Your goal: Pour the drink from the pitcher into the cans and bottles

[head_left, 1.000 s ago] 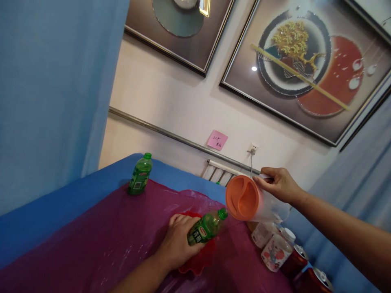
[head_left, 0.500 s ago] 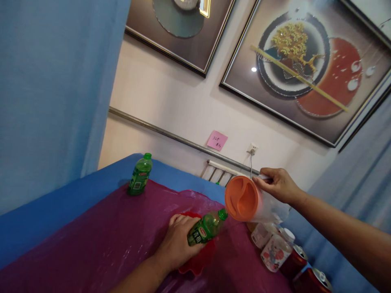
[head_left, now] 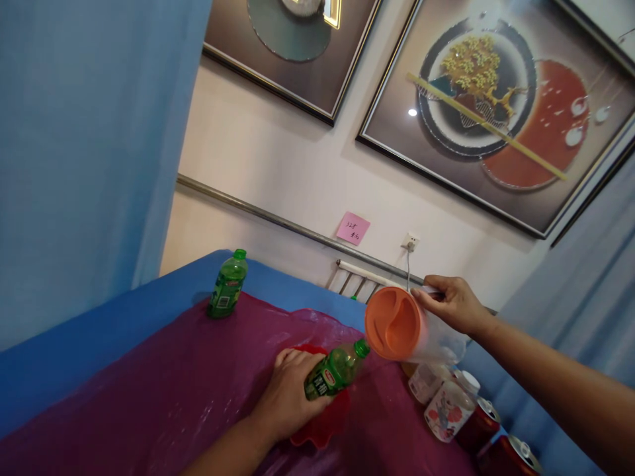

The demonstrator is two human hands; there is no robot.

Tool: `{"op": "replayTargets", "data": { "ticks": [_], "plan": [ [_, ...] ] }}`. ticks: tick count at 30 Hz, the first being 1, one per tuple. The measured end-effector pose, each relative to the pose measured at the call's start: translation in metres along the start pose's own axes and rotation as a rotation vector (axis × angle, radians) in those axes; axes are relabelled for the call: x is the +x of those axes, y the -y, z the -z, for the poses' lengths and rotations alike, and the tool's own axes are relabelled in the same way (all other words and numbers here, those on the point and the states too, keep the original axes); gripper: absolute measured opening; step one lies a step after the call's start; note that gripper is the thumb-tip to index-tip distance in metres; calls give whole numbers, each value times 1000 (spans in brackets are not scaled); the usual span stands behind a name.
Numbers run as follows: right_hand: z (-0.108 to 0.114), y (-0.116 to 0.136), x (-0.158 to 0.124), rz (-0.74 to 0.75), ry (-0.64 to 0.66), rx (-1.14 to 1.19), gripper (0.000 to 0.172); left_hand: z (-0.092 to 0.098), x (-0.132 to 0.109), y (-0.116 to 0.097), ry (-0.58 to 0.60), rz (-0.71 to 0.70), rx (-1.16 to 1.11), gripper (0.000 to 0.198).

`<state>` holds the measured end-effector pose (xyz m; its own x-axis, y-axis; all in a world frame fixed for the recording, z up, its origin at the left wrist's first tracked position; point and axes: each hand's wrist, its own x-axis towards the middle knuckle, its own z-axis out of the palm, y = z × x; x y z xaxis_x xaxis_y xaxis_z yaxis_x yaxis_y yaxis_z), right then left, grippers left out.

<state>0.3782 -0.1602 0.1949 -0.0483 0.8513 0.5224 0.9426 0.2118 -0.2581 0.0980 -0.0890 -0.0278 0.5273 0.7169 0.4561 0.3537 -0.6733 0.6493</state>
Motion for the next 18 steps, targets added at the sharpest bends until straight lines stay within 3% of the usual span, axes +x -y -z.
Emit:
{"op": "replayTargets", "data": {
  "ticks": [5, 10, 15, 18],
  "plan": [
    [-8, -13, -6, -37, -62, 55, 51, 3, 0, -2, 11, 11, 7, 53],
    [-28, -40, -20, -214, -227, 273, 56, 4, 2, -2, 12, 32, 6, 53],
    [-65, -72, -43, -388, -397, 393, 61, -2, 6, 6, -59, 112, -52, 57],
    [-98, -84, -58, -489, -480, 470, 60, -4, 9, 11, -90, 164, -213, 57]
  ]
}}
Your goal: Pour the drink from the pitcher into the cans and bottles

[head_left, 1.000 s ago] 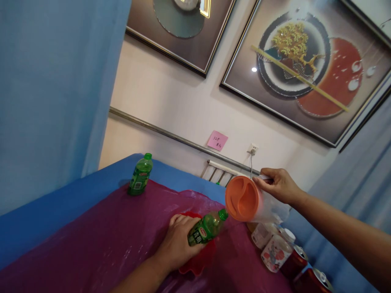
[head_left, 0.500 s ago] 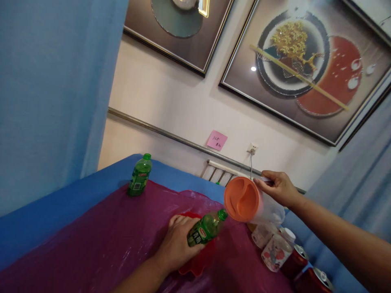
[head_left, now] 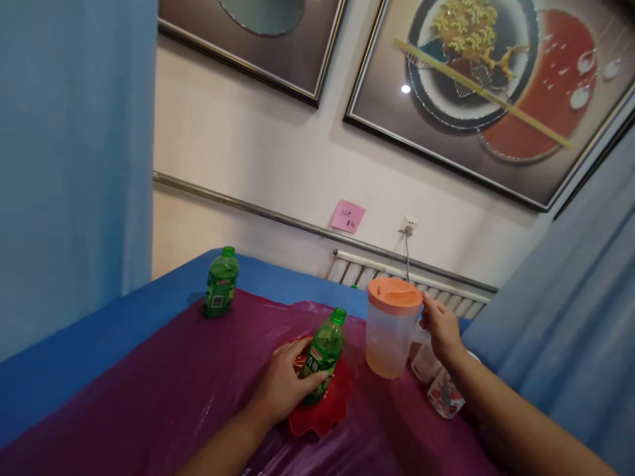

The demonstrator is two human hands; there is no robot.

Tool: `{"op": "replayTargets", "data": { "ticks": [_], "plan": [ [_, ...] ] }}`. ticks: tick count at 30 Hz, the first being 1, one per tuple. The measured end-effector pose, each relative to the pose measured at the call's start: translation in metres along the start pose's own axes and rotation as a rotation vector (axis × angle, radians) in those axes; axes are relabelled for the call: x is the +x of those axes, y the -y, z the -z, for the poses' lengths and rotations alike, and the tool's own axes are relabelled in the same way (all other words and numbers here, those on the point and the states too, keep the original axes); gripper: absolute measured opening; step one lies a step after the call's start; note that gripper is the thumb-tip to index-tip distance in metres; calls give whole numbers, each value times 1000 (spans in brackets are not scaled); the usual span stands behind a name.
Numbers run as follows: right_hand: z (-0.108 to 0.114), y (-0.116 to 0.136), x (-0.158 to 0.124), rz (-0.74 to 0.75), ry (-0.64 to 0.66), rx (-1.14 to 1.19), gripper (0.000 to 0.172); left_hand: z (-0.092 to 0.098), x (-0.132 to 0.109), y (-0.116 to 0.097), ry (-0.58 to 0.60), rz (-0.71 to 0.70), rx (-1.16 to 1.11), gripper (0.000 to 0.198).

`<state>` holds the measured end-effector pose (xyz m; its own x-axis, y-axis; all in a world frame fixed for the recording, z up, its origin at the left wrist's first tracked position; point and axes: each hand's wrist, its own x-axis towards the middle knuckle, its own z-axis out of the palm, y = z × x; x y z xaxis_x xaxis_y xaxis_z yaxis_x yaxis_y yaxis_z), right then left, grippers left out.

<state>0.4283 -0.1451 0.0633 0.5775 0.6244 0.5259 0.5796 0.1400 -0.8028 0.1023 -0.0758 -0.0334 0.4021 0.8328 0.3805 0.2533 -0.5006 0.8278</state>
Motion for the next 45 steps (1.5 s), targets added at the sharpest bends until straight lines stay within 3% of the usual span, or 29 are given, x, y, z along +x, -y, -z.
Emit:
{"op": "replayTargets", "data": {
  "ticks": [4, 10, 17, 21, 23, 26, 29, 33, 38, 40, 43, 45],
  "plan": [
    [-26, -33, -25, -107, -58, 104, 58, 0, 4, 1, 35, 76, -211, 61],
    [-51, -57, -48, -167, -86, 219, 60, 1, 7, 2, -2, 128, -223, 61],
    [-41, -59, -55, -180, -212, 208, 56, 2, 7, -2, -21, 126, -182, 61],
    [-30, -46, -81, -143, -333, 188, 55, 1, 8, -2, -16, 142, -182, 62],
    [-32, -36, -105, -95, -263, 196, 52, 1, 8, 0, -40, 141, -191, 65],
    [-46, -19, -146, 17, 52, 175, 45, 1, 8, 0, -47, 140, -232, 68],
    [-68, -2, -171, 31, 317, 120, 59, 1, 6, -1, -9, 129, -251, 67],
    [-88, 18, -170, 10, 481, 149, 84, 2, 4, 0, 52, 73, -216, 67],
    [-96, 30, -155, 13, 468, 180, 58, 1, 7, 14, 75, 15, -207, 67],
    [-95, 29, -154, 14, 419, 177, 58, 1, 8, 18, 76, -8, -244, 71],
    [-82, 27, -156, -13, 291, 235, 61, 0, 6, 16, 94, -27, -297, 72],
    [-63, 21, -159, -43, 188, 298, 59, -1, 5, 11, 46, -8, -284, 64]
  ]
}}
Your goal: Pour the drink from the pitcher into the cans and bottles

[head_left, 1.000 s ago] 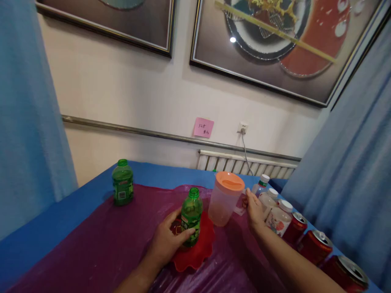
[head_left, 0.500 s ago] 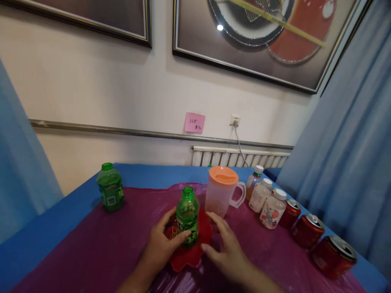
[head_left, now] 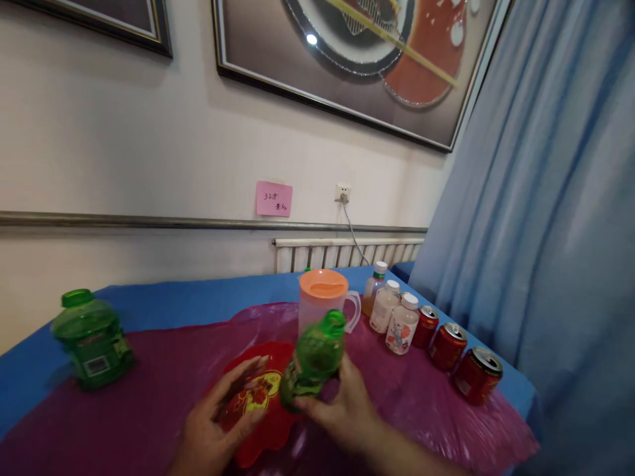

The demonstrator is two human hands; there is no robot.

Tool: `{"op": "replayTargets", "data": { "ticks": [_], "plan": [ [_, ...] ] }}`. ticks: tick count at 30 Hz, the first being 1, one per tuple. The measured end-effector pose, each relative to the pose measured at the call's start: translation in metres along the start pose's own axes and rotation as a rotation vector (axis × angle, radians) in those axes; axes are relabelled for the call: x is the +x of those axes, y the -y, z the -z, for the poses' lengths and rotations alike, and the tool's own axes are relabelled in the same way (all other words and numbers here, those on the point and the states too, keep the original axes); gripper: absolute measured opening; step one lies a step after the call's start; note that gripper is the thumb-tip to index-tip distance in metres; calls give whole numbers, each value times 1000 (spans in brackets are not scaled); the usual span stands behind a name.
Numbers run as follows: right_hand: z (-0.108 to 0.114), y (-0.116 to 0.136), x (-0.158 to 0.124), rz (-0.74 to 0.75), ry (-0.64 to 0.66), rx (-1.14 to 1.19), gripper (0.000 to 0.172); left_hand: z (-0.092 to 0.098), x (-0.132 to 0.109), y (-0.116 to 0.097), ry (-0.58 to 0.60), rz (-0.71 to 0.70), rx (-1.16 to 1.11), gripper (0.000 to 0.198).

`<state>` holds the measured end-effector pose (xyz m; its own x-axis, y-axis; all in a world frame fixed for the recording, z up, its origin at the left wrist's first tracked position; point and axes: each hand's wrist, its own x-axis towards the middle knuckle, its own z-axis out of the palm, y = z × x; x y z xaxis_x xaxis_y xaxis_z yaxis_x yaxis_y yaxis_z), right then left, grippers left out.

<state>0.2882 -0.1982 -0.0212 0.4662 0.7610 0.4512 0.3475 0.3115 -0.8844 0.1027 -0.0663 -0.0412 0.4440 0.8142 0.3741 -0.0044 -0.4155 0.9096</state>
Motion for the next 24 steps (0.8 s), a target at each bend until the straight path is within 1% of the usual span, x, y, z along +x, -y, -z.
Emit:
{"op": "replayTargets", "data": {
  "ticks": [2, 4, 8, 10, 11, 13, 15, 17, 20, 22, 24],
  "plan": [
    [29, -4, -7, -16, -96, 11, 57, -2, 0, -1, -73, 9, 43, 57],
    [66, -13, -14, -71, -190, -80, 57, -4, 2, 1, -105, 6, 88, 55],
    [140, -41, -29, -250, -372, -373, 57, -6, 7, 7, -47, 31, 139, 52],
    [167, -56, -35, -329, -455, -548, 56, -6, 8, 6, -51, 39, 146, 51],
    [176, -62, -37, -359, -485, -622, 54, -6, 9, 5, -57, 42, 147, 50],
    [189, -73, -38, -406, -525, -731, 51, -6, 11, 1, -51, 51, 157, 49],
    [195, -81, -38, -433, -538, -780, 50, -5, 13, -1, -25, 60, 175, 46],
    [196, -87, -37, -442, -542, -788, 51, -6, 14, -2, -56, 56, 194, 42],
    [195, -92, -33, -435, -547, -777, 55, -7, 14, 0, -151, 46, 215, 39],
    [195, -94, -32, -425, -548, -773, 59, -6, 14, 2, -147, 46, 228, 39],
    [194, -95, -34, -395, -557, -773, 63, -2, 15, 5, -102, 48, 243, 39]
  ]
}}
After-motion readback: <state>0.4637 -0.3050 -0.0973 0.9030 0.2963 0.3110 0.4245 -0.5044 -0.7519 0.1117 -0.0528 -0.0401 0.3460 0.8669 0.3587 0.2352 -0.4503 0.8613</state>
